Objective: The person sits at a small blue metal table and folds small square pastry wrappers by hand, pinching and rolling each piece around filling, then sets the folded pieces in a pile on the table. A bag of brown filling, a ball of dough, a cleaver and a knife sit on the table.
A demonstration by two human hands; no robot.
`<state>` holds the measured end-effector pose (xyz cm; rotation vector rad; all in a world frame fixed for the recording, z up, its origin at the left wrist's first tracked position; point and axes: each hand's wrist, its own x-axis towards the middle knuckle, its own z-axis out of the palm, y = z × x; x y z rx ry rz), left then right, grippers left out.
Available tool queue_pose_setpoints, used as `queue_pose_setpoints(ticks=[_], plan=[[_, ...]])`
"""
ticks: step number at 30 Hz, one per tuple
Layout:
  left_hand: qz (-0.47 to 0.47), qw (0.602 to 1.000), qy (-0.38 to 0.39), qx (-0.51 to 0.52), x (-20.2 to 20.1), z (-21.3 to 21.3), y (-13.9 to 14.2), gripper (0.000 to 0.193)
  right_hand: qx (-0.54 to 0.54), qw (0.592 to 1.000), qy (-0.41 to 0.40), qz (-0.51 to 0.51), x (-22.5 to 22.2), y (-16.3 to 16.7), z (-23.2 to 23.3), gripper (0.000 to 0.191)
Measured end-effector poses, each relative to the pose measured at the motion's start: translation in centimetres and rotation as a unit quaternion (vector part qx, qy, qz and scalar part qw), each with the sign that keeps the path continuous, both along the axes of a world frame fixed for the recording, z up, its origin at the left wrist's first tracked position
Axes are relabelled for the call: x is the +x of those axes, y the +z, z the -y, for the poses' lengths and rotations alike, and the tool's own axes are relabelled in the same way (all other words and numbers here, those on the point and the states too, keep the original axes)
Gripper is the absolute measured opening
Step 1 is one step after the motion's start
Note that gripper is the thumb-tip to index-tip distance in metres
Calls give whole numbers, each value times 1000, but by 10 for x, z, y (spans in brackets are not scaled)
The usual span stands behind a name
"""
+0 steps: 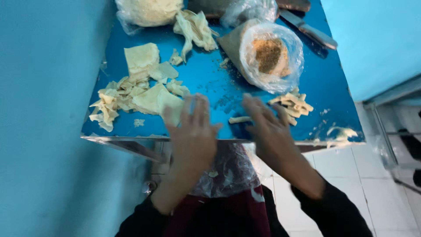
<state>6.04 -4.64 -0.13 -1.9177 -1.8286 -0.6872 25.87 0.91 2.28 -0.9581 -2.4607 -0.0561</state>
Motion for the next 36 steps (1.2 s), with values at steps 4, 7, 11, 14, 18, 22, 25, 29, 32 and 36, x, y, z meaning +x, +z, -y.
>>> queue_pose_setpoints(ticks=[4, 7, 11, 14, 18, 22, 25, 29, 32, 36], plan=[[38, 998, 48, -1, -43, 10, 4, 46, 19, 999, -23, -39, -2, -16, -6, 59], [130, 989, 65, 27, -65, 13, 4, 45, 97, 991, -92, -11, 35, -16, -24, 50], [202, 977, 49, 42, -74, 10, -6, 45, 210, 960, -155, 103, 67, -7, -35, 58], [247, 967, 45, 36, -74, 6, -14, 40, 123, 981, -152, 14, 33, -5, -21, 57], [344, 937, 2, 69, -74, 6, -16, 34, -194, 954, 95, -209, -79, -14, 0, 54], [416, 906, -23, 80, -78, 7, -15, 24, -180, 950, 88, -241, -155, -17, 2, 63], [473, 878, -28, 71, -81, 7, -16, 25, -183, 954, 52, -232, -165, -16, -7, 59], [541, 839, -41, 46, -78, 6, -16, 19, -356, 879, 56, -313, -145, -15, -14, 54], [605, 792, -75, 22, -63, 4, -12, 19, -355, 861, 118, -345, -124, -15, -12, 53], [625, 773, -106, 26, -39, 4, -4, 17, -423, 799, 118, -412, -98, -17, -6, 51]])
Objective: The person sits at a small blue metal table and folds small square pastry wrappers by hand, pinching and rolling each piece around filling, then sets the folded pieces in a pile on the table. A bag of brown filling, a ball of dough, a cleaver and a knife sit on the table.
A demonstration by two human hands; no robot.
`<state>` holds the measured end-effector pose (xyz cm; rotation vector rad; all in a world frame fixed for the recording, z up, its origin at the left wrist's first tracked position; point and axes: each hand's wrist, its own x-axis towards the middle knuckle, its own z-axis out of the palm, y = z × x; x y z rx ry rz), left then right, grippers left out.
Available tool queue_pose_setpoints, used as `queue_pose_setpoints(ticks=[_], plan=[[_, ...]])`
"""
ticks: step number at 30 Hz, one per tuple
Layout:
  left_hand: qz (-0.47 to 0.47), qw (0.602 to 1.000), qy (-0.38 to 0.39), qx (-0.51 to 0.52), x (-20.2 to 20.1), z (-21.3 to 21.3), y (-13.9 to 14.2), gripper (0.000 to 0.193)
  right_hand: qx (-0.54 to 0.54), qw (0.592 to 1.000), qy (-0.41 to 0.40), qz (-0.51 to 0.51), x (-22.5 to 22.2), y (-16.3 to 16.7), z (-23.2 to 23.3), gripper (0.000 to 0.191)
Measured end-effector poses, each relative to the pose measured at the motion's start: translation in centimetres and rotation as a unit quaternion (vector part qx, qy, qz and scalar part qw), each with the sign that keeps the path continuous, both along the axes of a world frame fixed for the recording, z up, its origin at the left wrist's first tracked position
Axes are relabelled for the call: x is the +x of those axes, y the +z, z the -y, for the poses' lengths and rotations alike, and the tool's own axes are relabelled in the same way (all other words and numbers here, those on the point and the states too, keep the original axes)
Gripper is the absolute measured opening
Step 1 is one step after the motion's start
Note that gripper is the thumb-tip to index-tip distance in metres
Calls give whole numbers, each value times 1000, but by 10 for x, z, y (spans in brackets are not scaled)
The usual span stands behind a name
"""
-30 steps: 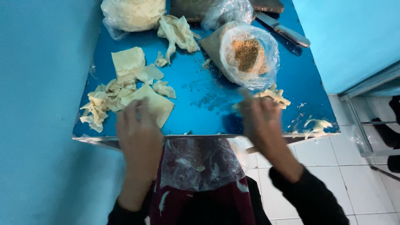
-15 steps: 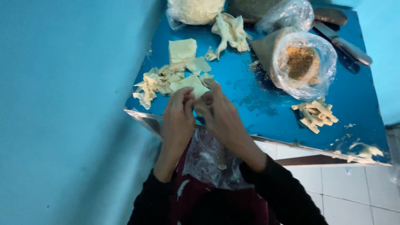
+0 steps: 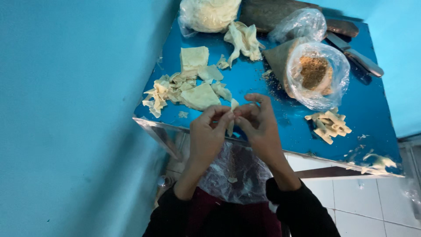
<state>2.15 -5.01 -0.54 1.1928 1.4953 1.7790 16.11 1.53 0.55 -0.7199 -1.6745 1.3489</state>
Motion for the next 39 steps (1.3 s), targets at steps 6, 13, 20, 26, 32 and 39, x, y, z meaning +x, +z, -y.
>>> queue_pose_setpoints(ticks=[6, 13, 20, 26, 32, 39], plan=[[-149, 986, 37, 64, 28, 10, 10, 17, -64, 993, -29, -93, 29, -7, 7, 48], [-107, 994, 11, 34, 41, 13, 20, 19, -74, 988, -65, -118, 47, -9, 14, 46], [-45, 998, -50, 17, 46, 15, 22, 26, -52, 991, -61, -105, 55, -4, 17, 40], [-5, 998, -69, 14, 48, 13, 16, 22, -146, 965, -20, -216, 60, -8, 23, 36], [-145, 988, 14, 58, 59, 16, 17, 19, -11, 988, -122, -98, 55, -12, 30, 50], [-56, 994, 55, -72, 22, 0, 17, 19, -281, 901, 18, -330, 91, -18, 16, 44]])
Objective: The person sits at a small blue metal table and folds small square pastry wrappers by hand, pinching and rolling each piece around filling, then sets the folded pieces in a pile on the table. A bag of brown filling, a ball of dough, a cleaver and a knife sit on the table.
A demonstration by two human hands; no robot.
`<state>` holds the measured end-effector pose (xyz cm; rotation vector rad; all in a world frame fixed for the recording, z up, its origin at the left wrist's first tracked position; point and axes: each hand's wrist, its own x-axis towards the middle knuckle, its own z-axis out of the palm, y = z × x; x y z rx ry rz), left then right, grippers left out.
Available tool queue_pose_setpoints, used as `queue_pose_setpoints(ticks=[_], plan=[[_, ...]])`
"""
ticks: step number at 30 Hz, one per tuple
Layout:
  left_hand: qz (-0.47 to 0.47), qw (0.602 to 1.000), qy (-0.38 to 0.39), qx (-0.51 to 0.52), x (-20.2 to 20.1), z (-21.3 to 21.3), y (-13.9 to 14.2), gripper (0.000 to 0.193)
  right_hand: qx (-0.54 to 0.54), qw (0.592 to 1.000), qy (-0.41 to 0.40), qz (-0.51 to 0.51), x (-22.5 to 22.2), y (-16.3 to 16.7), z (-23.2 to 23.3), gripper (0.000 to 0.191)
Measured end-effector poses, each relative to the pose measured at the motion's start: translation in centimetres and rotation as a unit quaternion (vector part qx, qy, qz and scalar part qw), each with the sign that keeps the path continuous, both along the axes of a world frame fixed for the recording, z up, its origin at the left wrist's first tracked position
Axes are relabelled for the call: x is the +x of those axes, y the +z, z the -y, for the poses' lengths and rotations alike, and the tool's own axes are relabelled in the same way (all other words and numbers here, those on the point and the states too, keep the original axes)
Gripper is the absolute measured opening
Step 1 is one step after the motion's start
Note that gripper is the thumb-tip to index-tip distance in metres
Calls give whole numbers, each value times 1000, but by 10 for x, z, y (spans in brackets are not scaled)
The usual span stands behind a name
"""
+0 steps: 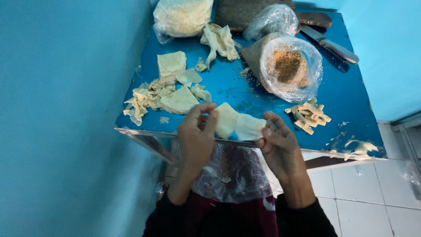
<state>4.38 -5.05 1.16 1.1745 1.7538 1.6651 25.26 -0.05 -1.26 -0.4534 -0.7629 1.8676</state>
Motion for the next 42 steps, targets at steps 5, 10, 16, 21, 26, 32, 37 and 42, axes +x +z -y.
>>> queue_pose_setpoints(ticks=[5, 10, 16, 21, 26, 32, 37, 42], plan=[[-56, 995, 19, 82, -36, -14, -8, 16, 5, 998, -51, 45, 29, 17, -7, 43], [-216, 970, 78, 86, -57, -15, -11, 15, 260, 898, -192, 300, 40, 59, -24, 44], [-426, 891, 18, 156, -27, 1, -17, 21, 452, 655, -32, 605, 1, 50, -9, 36], [-456, 853, -168, 190, 11, 2, -34, 25, 422, 699, -14, 577, 23, 46, -10, 53], [-509, 807, -200, 221, 3, -7, -49, 25, 474, 686, 25, 551, 35, 39, -39, 64], [-521, 787, -212, 253, -7, -12, -61, 22, 521, 567, 56, 635, 13, 27, -48, 80], [-500, 799, -204, 265, -7, -13, -65, 23, 607, 302, -30, 735, 8, 35, -49, 68], [-482, 810, -212, 257, -7, -12, -64, 24, 644, 180, -108, 736, 15, 42, -47, 56]])
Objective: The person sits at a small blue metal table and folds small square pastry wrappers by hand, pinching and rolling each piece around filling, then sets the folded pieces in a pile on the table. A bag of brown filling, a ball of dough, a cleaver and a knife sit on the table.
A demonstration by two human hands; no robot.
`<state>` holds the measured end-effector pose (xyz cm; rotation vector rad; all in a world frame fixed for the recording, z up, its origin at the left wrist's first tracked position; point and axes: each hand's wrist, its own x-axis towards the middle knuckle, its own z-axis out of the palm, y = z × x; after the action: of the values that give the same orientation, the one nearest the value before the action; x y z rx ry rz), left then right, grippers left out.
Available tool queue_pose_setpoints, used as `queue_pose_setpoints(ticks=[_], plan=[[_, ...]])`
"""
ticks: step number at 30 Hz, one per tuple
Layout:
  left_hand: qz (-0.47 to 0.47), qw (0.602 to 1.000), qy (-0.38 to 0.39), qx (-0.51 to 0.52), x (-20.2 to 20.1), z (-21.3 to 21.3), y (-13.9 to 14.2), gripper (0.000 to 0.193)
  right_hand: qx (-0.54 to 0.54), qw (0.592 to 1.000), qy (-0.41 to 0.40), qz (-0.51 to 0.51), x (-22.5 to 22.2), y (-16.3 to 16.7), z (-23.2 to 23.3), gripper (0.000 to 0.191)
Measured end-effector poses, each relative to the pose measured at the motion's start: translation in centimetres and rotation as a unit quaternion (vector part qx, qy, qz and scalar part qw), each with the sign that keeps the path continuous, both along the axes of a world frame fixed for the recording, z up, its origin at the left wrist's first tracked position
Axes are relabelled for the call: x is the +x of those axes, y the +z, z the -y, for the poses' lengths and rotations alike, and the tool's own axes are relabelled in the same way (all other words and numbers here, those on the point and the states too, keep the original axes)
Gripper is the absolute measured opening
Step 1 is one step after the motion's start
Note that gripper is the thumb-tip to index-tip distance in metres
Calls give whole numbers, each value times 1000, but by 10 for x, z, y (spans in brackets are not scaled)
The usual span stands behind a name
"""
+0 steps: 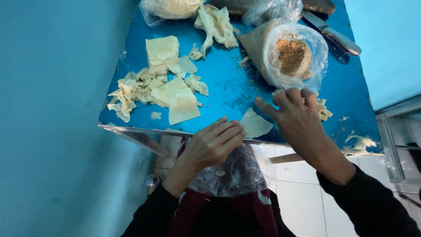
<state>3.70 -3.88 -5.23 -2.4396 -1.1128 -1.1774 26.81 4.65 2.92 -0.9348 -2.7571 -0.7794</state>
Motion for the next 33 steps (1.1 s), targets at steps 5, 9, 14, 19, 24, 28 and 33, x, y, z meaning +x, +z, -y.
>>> queue_pose_setpoints(ticks=[5, 9, 14, 19, 24, 28, 33], plan=[[2, 1000, 1, 3, 1, -1, 0, 24, -86, 996, 30, -17, 9, 0, 8, 60], [6, 1000, -7, -7, 0, -1, 2, 26, -29, 999, 15, -31, 12, 8, 8, 51], [9, 999, -5, -35, 1, 3, 11, 32, -90, 993, 45, -68, 5, 7, 26, 63], [-24, 997, 37, -58, 5, 4, 16, 42, -123, 978, -7, -170, 30, 18, 9, 37], [-29, 997, 38, -64, 8, 3, 17, 42, -177, 941, 7, -289, 37, 40, -57, 42], [-29, 997, 31, -59, 7, 3, 17, 42, -213, 930, 43, -297, 5, 39, -97, 28], [42, 995, -5, -91, 3, 5, 19, 39, -160, 944, 19, -289, -19, 6, -126, 29]])
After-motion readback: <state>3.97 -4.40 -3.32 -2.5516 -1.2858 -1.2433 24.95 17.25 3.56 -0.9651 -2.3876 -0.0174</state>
